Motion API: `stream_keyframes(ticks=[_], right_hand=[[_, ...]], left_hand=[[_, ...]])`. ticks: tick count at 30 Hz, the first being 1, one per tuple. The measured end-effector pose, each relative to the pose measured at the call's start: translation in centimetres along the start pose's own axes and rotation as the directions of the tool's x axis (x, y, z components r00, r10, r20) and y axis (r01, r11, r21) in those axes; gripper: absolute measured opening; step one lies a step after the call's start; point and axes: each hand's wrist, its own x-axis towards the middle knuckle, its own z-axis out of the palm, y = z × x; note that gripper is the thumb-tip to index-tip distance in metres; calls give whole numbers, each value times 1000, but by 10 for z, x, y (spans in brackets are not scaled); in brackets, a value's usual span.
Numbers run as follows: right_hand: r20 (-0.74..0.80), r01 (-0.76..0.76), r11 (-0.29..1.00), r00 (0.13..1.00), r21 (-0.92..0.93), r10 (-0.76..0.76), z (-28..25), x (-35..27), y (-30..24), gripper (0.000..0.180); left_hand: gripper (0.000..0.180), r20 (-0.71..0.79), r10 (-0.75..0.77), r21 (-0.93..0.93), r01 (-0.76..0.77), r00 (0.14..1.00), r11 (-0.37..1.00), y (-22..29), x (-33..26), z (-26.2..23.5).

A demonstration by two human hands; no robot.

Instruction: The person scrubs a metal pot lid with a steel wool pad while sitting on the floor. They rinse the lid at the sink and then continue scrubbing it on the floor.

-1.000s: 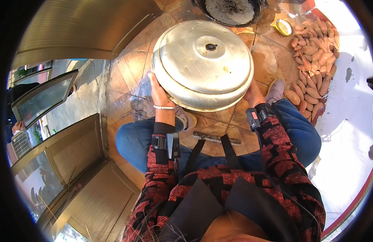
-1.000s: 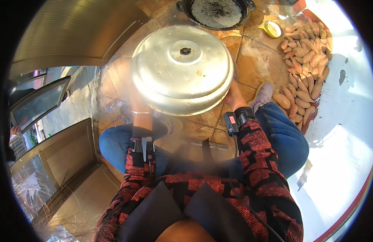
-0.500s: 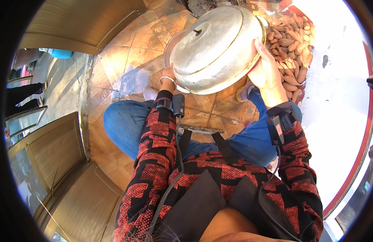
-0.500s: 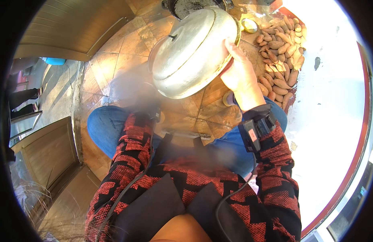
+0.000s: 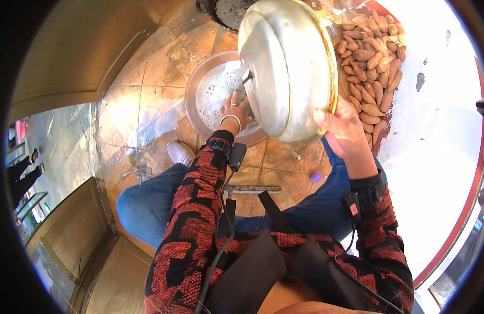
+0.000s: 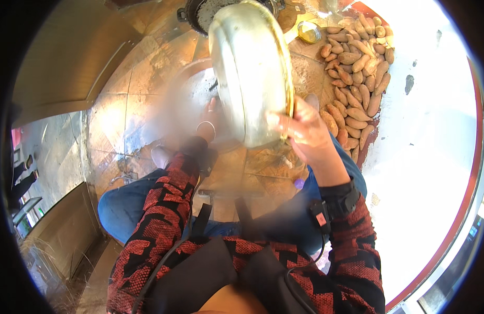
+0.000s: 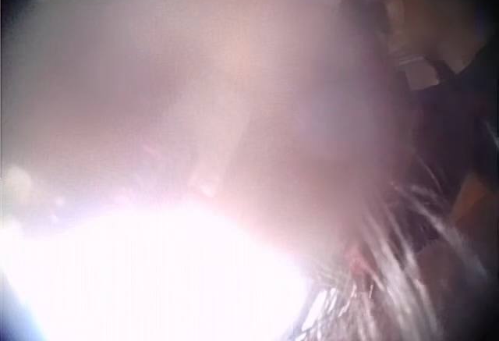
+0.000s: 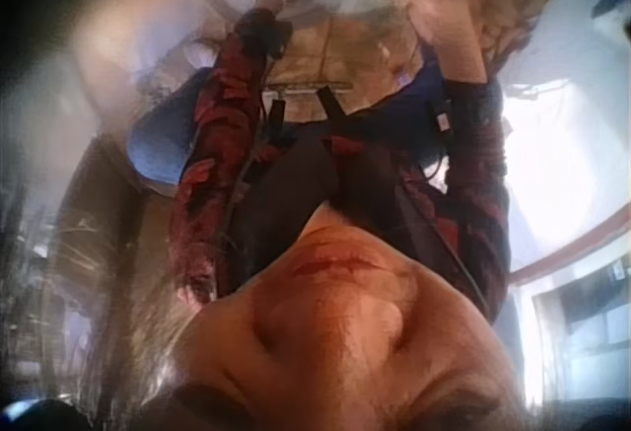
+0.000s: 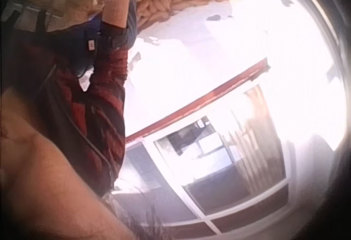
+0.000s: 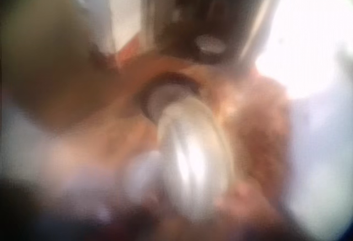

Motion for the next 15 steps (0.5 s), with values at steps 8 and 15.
stream_keyframes(ticks=[8,15], right_hand=[[-81,-76,993,994,-92,69,-3,-9,-17,25],[-21,-145,967,989,-211,143,14,-2,-18,27]], left_hand=[[65,357,104,456,-270,928,848,13,38,42],[50,-76,-236,-3,236,969,972,-50,10,57]])
